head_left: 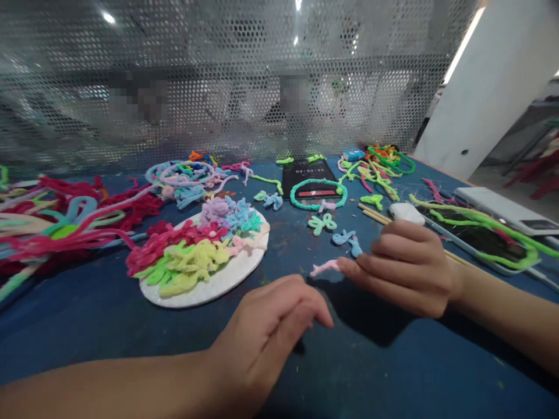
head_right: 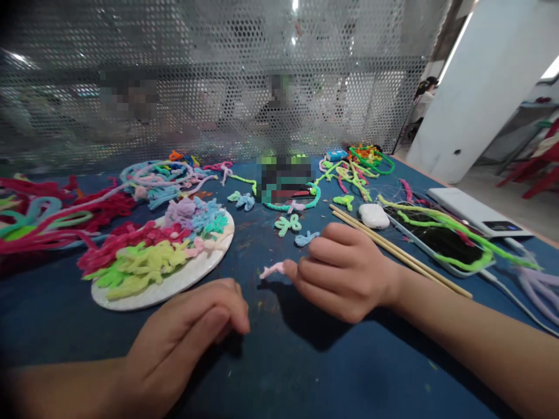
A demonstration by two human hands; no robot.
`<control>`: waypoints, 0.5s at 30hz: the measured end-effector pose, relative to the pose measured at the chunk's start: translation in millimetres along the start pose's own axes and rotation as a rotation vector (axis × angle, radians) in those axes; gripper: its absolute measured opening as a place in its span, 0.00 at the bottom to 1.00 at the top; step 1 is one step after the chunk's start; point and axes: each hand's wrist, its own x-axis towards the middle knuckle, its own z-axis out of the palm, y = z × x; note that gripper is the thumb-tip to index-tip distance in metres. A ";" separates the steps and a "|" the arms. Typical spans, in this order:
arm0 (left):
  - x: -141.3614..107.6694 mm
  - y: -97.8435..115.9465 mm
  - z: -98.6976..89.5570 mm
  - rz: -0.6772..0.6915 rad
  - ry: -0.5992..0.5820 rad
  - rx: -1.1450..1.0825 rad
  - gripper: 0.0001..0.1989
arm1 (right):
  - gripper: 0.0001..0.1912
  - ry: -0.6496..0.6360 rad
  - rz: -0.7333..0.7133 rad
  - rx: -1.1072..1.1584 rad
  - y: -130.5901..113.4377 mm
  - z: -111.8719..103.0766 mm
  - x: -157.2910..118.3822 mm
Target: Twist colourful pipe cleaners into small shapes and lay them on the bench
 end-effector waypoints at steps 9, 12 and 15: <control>7.1 -16.5 -5.6 -0.094 -0.071 0.345 0.08 | 0.07 0.061 0.001 -0.077 -8.3 -5.2 5.7; 4.2 -16.2 -6.4 0.173 -0.184 0.553 0.12 | 0.06 0.063 -0.002 -0.047 -9.4 -5.8 7.5; 3.4 -7.0 -6.9 0.469 -0.157 0.586 0.13 | 0.08 0.060 0.019 0.014 -12.1 -4.8 9.2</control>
